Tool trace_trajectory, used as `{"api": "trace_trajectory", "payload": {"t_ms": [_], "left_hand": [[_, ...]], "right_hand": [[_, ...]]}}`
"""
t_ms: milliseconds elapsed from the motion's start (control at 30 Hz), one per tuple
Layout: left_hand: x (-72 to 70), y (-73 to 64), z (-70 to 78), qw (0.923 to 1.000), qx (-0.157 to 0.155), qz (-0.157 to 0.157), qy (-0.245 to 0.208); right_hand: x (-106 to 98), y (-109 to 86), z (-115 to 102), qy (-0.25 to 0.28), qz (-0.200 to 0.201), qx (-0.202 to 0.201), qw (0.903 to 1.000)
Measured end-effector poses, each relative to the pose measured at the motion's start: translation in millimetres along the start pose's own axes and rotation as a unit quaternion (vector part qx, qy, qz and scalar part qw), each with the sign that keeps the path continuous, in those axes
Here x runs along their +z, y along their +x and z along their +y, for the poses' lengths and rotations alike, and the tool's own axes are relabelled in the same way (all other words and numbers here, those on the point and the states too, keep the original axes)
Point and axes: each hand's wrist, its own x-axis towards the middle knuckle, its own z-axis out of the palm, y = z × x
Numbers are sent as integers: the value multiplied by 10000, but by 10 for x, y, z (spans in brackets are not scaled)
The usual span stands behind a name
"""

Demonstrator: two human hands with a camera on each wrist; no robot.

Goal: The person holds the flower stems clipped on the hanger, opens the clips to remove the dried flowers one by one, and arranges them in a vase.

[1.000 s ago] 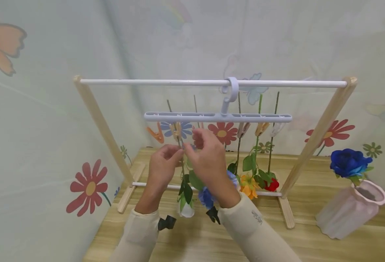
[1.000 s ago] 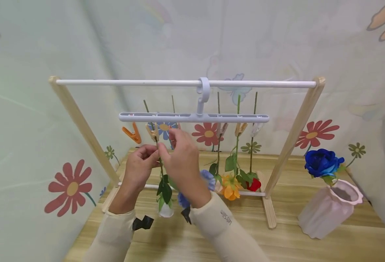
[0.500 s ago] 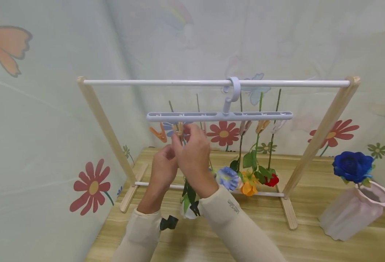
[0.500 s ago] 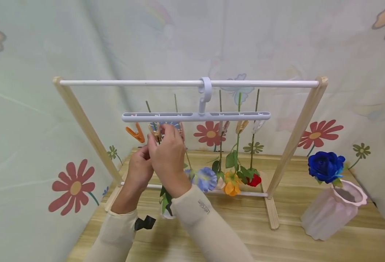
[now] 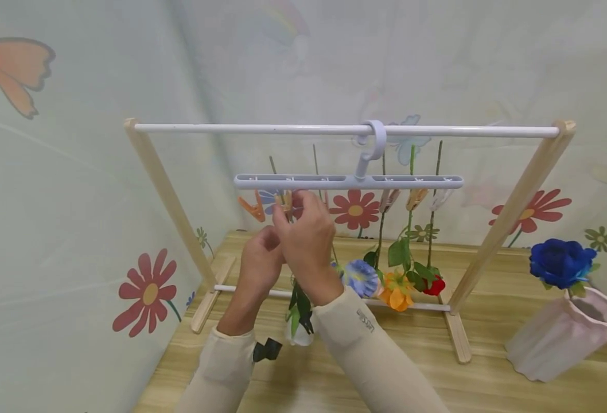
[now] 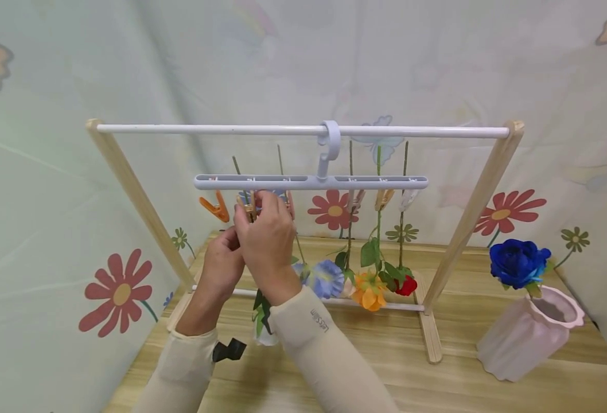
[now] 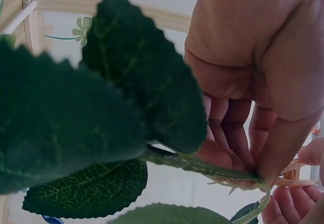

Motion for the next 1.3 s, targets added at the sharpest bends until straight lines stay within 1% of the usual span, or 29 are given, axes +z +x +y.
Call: {"api": "trace_trajectory", "payload": {"t_ms": [100, 333, 533, 667, 867, 1033, 1133, 1300], "left_hand": [[-5, -5, 7, 10000, -37, 3, 23], [-7, -1, -15, 9999, 63, -63, -96], [-25, -16, -14, 9999, 45, -159, -30], [-28, -10, -15, 9998, 28, -197, -96], [-32, -6, -33, 9993, -82, -273, -230], [-42, -8, -47, 9991, -197, -349, -127], [-50, -5, -58, 9989, -234, -368, -142], [-65, -6, -79, 9984, -292, -376, -315]], "right_hand": [[11, 3, 11, 1, 59, -83, 9999], [11, 1, 22, -117, 141, -256, 9995], [5, 8, 23, -162, 146, -350, 9992], [-3, 20, 18, -206, 107, -326, 9992], [-3, 24, 20, -209, 65, -238, 9995], [-7, 27, 21, -130, 70, -242, 9996], [-8, 29, 21, -50, 0, -207, 9998], [-16, 24, -4, 62, -169, -117, 9998]]}}
